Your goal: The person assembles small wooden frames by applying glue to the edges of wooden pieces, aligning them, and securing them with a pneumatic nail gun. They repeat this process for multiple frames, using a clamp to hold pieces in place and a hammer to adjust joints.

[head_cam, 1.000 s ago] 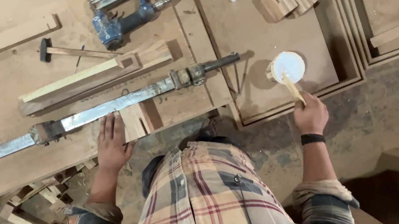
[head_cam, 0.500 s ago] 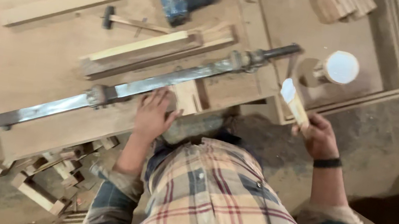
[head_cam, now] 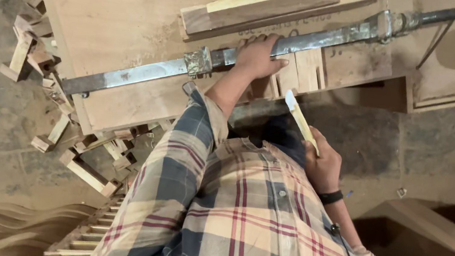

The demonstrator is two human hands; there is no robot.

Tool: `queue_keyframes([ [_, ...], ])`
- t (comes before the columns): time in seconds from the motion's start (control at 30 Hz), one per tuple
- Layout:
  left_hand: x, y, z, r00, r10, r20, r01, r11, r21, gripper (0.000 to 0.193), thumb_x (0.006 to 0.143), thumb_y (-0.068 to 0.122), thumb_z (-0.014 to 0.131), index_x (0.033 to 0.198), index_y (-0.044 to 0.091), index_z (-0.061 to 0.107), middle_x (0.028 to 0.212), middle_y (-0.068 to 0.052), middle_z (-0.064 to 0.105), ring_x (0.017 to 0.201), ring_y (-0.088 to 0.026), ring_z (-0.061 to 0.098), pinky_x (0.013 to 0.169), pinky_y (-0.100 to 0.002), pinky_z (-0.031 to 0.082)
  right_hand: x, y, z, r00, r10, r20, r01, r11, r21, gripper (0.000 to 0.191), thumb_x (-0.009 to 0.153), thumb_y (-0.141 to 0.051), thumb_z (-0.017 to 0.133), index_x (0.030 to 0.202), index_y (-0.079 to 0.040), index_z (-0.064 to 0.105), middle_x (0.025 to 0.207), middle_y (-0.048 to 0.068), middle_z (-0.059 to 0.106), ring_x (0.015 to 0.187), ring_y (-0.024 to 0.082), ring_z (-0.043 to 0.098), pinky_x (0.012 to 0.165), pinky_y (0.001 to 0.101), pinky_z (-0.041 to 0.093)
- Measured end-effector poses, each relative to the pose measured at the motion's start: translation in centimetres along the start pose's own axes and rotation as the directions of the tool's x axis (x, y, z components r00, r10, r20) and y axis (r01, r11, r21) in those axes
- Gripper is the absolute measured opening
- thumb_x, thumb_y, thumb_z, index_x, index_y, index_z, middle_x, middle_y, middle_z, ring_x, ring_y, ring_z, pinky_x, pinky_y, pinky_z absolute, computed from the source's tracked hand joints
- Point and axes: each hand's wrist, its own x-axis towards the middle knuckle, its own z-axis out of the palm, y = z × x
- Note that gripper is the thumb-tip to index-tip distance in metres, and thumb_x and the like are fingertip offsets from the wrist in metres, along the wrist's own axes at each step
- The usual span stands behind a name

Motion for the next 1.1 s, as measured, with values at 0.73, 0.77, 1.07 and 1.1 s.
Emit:
queue_keyframes([
  [0.73, 0.3, -1.8, -0.6, 0.996, 0.068, -0.052, -0.067, 0.998, 0.020, 0.075, 0.076, 0.062, 0.077, 0.135, 0.019, 0.057, 0.133, -0.012, 0.063, 0.130, -0.032, 0.052, 0.116, -0.051, 0.024, 1.5, -4.8, 5.3, 0.997, -0.003, 0.073, 0.036, 0.887, -0.460, 0.052, 0.085, -0.013, 0.056, 0.136, -0.005, 0.064, 0.082, 0.019, 0.068, 0.072, 0.038, 0.068, 0.068, 0.0487, 0.055],
  [0.77, 0.3, -1.8, -0.5, 0.997, 0.068, -0.048, -0.067, 0.998, 0.011, 0.075, 0.076, 0.061, 0.076, 0.135, 0.019, 0.057, 0.133, -0.012, 0.063, 0.130, -0.032, 0.053, 0.116, -0.051, 0.024, 1.6, -4.6, 5.6, 0.998, -0.022, 0.061, 0.047, 0.898, -0.438, 0.052, 0.085, -0.014, 0.056, 0.135, -0.005, 0.064, 0.082, 0.019, 0.069, 0.072, 0.038, 0.068, 0.068, 0.0484, 0.055],
  [1.07, 0.6, -2.0, -0.3, 0.996, 0.082, -0.030, -0.081, 0.996, 0.043, 0.070, 0.078, 0.060, 0.076, 0.132, 0.018, 0.060, 0.129, -0.013, 0.066, 0.127, -0.033, 0.055, 0.117, -0.051, 0.024, -1.3, -5.1, 4.3, 0.994, 0.106, 0.034, -0.074, 0.853, -0.516, 0.044, 0.086, -0.010, 0.061, 0.129, -0.014, 0.069, 0.083, 0.015, 0.070, 0.075, 0.036, 0.069, 0.066, 0.0480, 0.054],
  [1.1, 0.5, -2.0, -0.4, 0.995, 0.084, -0.044, -0.083, 0.996, 0.034, 0.070, 0.077, 0.060, 0.076, 0.131, 0.018, 0.059, 0.128, -0.012, 0.066, 0.127, -0.032, 0.055, 0.116, -0.050, 0.025, -1.8, -5.5, 3.9, 0.996, 0.087, 0.013, -0.070, 0.873, -0.482, 0.043, 0.089, -0.010, 0.061, 0.132, -0.014, 0.068, 0.082, 0.015, 0.069, 0.074, 0.035, 0.068, 0.065, 0.0469, 0.054],
])
